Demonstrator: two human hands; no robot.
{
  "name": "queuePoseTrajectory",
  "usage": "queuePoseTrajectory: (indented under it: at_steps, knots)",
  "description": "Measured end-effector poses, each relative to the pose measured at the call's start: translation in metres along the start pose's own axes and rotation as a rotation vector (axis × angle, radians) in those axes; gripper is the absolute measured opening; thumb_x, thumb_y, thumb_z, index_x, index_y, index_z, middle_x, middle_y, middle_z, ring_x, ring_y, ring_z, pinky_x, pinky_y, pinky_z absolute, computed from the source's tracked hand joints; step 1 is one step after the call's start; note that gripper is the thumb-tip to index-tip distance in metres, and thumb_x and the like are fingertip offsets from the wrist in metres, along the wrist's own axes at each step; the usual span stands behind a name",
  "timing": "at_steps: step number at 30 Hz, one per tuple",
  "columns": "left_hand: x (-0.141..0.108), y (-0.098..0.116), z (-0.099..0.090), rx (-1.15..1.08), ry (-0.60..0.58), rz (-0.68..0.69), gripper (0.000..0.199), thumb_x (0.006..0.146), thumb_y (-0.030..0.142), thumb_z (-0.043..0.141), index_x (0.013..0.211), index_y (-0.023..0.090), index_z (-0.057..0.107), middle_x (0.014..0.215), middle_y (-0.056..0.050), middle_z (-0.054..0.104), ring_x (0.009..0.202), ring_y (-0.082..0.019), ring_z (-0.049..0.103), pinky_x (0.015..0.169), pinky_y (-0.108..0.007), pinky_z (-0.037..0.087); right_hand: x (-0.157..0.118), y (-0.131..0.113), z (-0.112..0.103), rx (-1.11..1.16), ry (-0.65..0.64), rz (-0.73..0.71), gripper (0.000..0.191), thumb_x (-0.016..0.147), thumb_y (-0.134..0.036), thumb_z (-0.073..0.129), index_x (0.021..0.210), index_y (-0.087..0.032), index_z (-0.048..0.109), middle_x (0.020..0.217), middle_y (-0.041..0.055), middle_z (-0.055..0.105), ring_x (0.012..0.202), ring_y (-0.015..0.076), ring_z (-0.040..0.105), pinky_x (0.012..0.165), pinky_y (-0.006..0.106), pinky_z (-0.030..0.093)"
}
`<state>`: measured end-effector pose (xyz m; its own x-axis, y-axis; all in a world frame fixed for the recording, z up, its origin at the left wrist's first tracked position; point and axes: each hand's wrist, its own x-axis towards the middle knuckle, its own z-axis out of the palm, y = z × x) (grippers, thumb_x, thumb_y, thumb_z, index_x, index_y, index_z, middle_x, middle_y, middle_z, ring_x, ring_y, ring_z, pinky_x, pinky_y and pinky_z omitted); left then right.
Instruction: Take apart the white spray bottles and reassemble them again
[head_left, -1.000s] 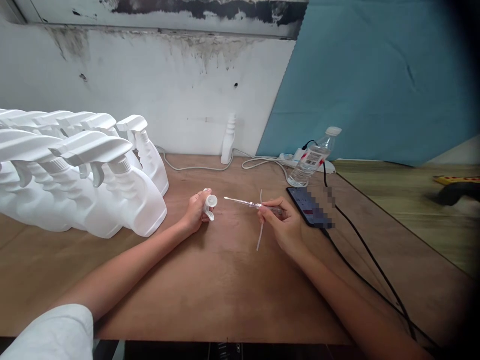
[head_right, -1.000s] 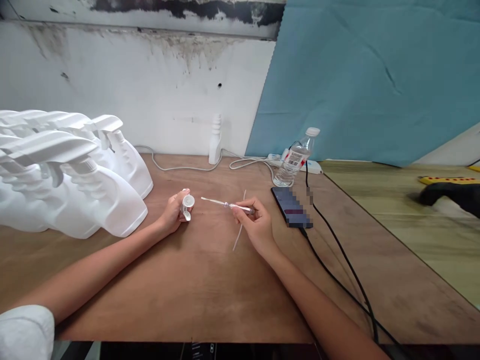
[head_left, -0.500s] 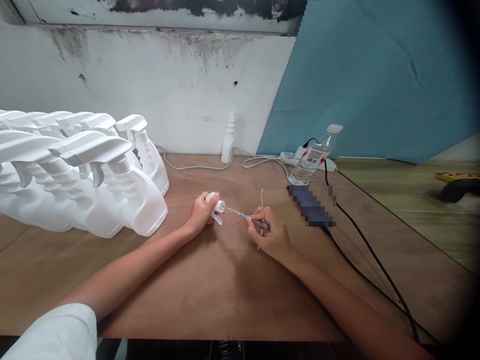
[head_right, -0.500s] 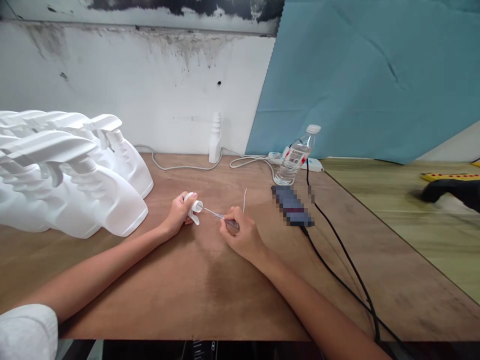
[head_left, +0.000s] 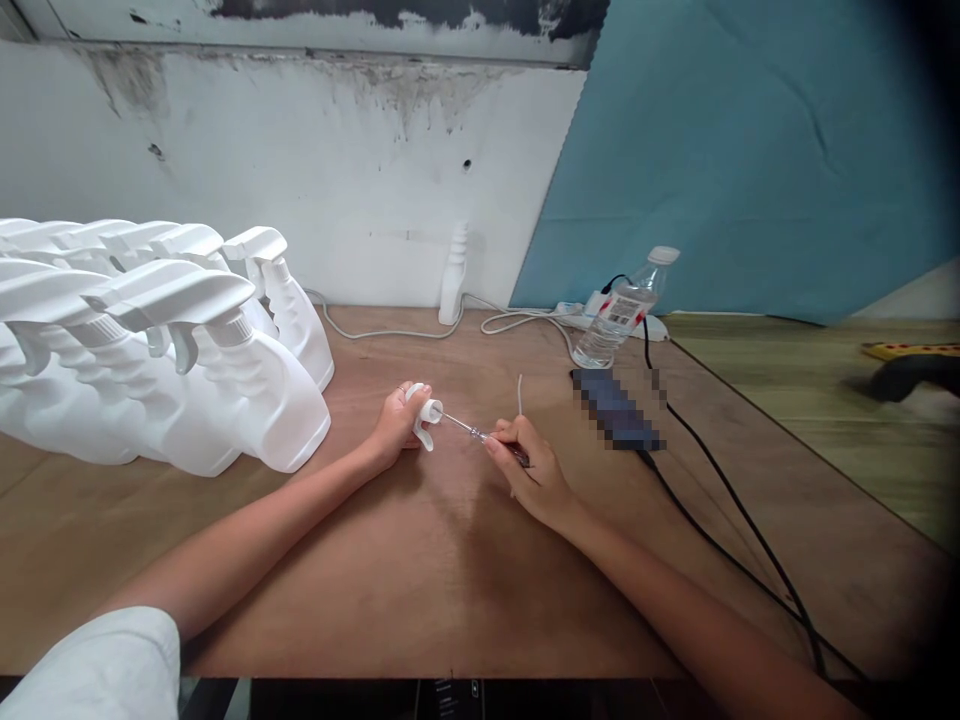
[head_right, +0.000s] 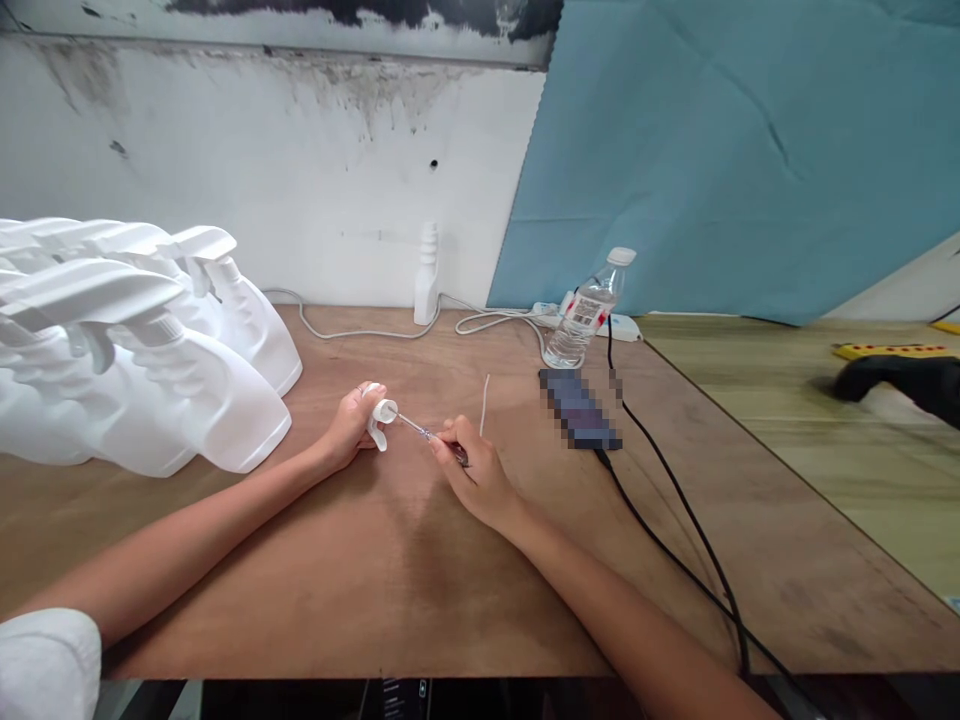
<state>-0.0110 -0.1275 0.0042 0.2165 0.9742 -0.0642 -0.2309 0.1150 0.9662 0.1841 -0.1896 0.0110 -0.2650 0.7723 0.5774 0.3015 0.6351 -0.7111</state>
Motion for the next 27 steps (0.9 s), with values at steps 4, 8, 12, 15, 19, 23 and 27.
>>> queuePoseTrajectory:
  at_steps: [4, 8, 12, 15, 19, 23, 27]
  knots:
    - [-0.002, 0.005, 0.001, 0.016, -0.019, -0.02, 0.04, 0.078, 0.052, 0.06, 0.075, 0.022, 0.035, 0.047, 0.008, 0.044, 0.03, -0.003, 0.023, 0.027, -0.014, 0.016, -0.001, 0.004, 0.001, 0.067, 0.018, 0.064, 0.017, 0.092, -0.024, 0.047, 0.078, -0.022, 0.039, 0.066, -0.0038, 0.035, 0.058, 0.011, 0.035, 0.054, 0.025, 0.029]
    - [-0.003, 0.007, 0.001, 0.025, -0.027, -0.035, 0.039, 0.078, 0.052, 0.059, 0.075, 0.021, 0.037, 0.047, 0.008, 0.043, 0.03, -0.003, 0.023, 0.028, -0.013, 0.015, -0.003, 0.006, 0.005, 0.085, 0.075, 0.05, 0.019, 0.092, -0.024, 0.047, 0.076, -0.022, 0.037, 0.066, -0.0041, 0.034, 0.057, 0.0107, 0.034, 0.054, 0.024, 0.03]
    - [-0.003, 0.007, 0.0, 0.016, -0.041, -0.043, 0.037, 0.079, 0.051, 0.059, 0.075, 0.021, 0.038, 0.048, 0.007, 0.043, 0.031, -0.003, 0.023, 0.029, -0.014, 0.014, -0.006, 0.006, 0.007, 0.036, 0.119, -0.041, 0.014, 0.091, -0.018, 0.047, 0.078, -0.022, 0.042, 0.066, -0.0042, 0.036, 0.058, 0.0106, 0.039, 0.055, 0.024, 0.033]
    - [-0.001, 0.006, -0.001, -0.03, -0.042, -0.048, 0.038, 0.081, 0.052, 0.055, 0.069, 0.02, 0.038, 0.045, 0.006, 0.04, 0.031, -0.004, 0.023, 0.029, -0.015, 0.014, -0.009, 0.007, 0.006, -0.024, 0.072, -0.139, 0.012, 0.088, -0.012, 0.048, 0.083, -0.023, 0.045, 0.067, -0.0042, 0.038, 0.057, 0.0097, 0.04, 0.054, 0.024, 0.032]
    - [-0.002, 0.007, -0.003, -0.063, -0.054, -0.055, 0.039, 0.081, 0.052, 0.054, 0.065, 0.02, 0.038, 0.042, 0.005, 0.039, 0.031, -0.005, 0.025, 0.029, -0.016, 0.013, -0.006, 0.005, 0.001, 0.027, 0.05, -0.091, 0.014, 0.089, -0.014, 0.049, 0.08, -0.022, 0.043, 0.066, -0.0042, 0.036, 0.056, 0.0099, 0.038, 0.054, 0.024, 0.03]
    - [-0.003, 0.009, -0.003, -0.011, -0.122, -0.11, 0.036, 0.08, 0.05, 0.057, 0.067, 0.021, 0.039, 0.043, 0.005, 0.042, 0.029, -0.005, 0.022, 0.028, -0.017, 0.011, 0.002, 0.0, -0.002, 0.3, 0.045, 0.131, 0.022, 0.091, -0.022, 0.049, 0.072, -0.021, 0.037, 0.059, -0.0056, 0.035, 0.054, 0.0101, 0.035, 0.053, 0.025, 0.026]
    - [-0.002, 0.011, -0.002, -0.052, -0.165, -0.159, 0.038, 0.078, 0.051, 0.058, 0.065, 0.02, 0.039, 0.042, 0.006, 0.042, 0.028, -0.005, 0.022, 0.028, -0.017, 0.01, 0.008, -0.003, -0.001, 0.614, 0.101, 0.296, 0.028, 0.088, -0.024, 0.054, 0.069, -0.02, 0.035, 0.056, -0.0073, 0.035, 0.048, 0.0077, 0.032, 0.05, 0.023, 0.025]
